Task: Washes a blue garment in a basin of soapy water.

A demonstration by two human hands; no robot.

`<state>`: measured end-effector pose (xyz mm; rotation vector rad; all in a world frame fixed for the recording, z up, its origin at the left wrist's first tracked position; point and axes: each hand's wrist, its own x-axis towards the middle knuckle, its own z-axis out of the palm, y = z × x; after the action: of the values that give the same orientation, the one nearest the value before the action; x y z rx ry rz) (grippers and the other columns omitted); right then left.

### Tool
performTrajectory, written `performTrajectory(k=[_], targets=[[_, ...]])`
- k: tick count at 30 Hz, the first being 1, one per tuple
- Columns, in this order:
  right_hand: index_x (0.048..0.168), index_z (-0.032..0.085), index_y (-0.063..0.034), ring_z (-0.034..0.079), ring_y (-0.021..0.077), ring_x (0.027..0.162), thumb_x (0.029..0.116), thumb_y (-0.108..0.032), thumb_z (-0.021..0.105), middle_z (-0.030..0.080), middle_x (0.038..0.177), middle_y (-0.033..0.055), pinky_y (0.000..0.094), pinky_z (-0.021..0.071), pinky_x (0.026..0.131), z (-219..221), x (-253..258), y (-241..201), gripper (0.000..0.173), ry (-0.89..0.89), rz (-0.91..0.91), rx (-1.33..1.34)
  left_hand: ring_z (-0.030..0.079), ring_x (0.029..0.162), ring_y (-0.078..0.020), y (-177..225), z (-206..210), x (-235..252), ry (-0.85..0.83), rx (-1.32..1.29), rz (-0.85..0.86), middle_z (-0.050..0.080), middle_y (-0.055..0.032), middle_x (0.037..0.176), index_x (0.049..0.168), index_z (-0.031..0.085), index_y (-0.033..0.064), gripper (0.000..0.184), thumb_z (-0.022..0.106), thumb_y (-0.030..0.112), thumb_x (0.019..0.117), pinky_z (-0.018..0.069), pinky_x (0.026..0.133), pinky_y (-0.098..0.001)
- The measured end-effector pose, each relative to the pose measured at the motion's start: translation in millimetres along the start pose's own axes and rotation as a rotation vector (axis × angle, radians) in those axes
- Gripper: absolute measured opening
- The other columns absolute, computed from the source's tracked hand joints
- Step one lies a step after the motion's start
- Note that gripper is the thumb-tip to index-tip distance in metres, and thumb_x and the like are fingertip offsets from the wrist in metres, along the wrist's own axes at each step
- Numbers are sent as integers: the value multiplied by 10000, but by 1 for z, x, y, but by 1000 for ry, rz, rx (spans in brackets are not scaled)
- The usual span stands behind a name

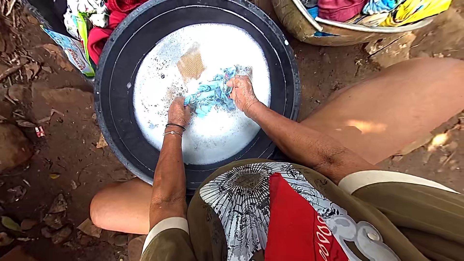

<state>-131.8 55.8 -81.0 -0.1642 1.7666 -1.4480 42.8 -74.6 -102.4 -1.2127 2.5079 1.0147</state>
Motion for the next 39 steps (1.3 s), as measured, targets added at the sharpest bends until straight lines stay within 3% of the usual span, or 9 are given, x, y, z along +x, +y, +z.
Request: performTrajectory(k=[5, 8, 13, 17, 22, 26, 34, 37, 39], targets=[[812, 508, -73, 491, 82, 728, 965, -60, 468, 487, 803, 5, 289, 436, 664, 1, -3, -2, 158, 5, -42, 23, 626, 1203, -436, -2, -2, 1, 28, -74, -53, 622, -311, 1282, 1312, 556, -110, 402, 645, 129, 1000, 463, 1060, -582], [1007, 557, -12, 560, 108, 934, 967, -52, 449, 556, 993, 64, 314, 494, 851, 4, -4, -6, 121, -26, -81, 170, 578, 1260, -423, -8, 1, 3, 115, -146, 3, 557, -316, 1361, 1384, 496, -105, 593, 744, 195, 936, 454, 1090, -548], [905, 553, -8, 547, 121, 873, 940, -69, 462, 542, 906, 67, 326, 484, 815, 6, -6, -3, 115, -26, -130, 51, 598, 1193, -427, -7, -4, -1, 146, -65, 63, 597, -306, 1263, 1170, 658, -100, 273, 591, 119, 1021, 465, 1036, -561], [1037, 574, 59, 561, 140, 982, 950, -97, 454, 572, 1034, 118, 338, 484, 899, 1, -1, 3, 215, -146, -165, -13, 603, 1198, -429, -9, -2, -1, 93, -42, 34, 581, -297, 1310, 1251, 633, -77, 366, 658, 190, 1003, 479, 1019, -577], [872, 531, -38, 507, 77, 808, 956, -48, 491, 505, 872, 28, 267, 442, 742, 5, -2, -4, 94, -198, -94, -30, 608, 1235, -478, -10, 1, 2, 29, -43, -27, 616, -347, 1300, 1329, 566, -135, 372, 562, 70, 1019, 434, 1085, -614], [1070, 573, 24, 545, 156, 969, 973, -71, 494, 556, 1061, 114, 351, 481, 843, 0, 6, 14, 157, -91, 68, 22, 653, 1157, -380, -3, -11, 2, 259, -365, -94, 625, -311, 1288, 1438, 427, -100, 464, 546, 101, 1036, 504, 1022, -498], [1032, 560, 36, 524, 173, 897, 998, -90, 497, 539, 995, 117, 373, 468, 785, -5, 6, 23, 145, -45, 109, -36, 588, 1242, -476, -17, -4, 5, 105, -87, -113, 583, -334, 1341, 1348, 556, -98, 397, 576, 132, 1026, 442, 1067, -614], [1092, 589, 24, 584, 139, 940, 997, -51, 455, 604, 1032, 96, 352, 514, 844, 0, -19, 1, 180, -84, 43, 250, 542, 1306, -497, -30, 8, -6, 49, 53, -46, 535, -341, 1408, 1412, 514, -76, 470, 581, 184, 1025, 429, 1087, -659], [981, 595, -109, 614, 74, 787, 987, -103, 418, 637, 869, -10, 293, 537, 711, 1, -32, -25, 177, -178, -7, 534, 589, 1282, -442, -29, 4, -4, 133, -19, -14, 615, -300, 1345, 1357, 589, -64, 384, 548, 118, 1021, 437, 1106, -612]])
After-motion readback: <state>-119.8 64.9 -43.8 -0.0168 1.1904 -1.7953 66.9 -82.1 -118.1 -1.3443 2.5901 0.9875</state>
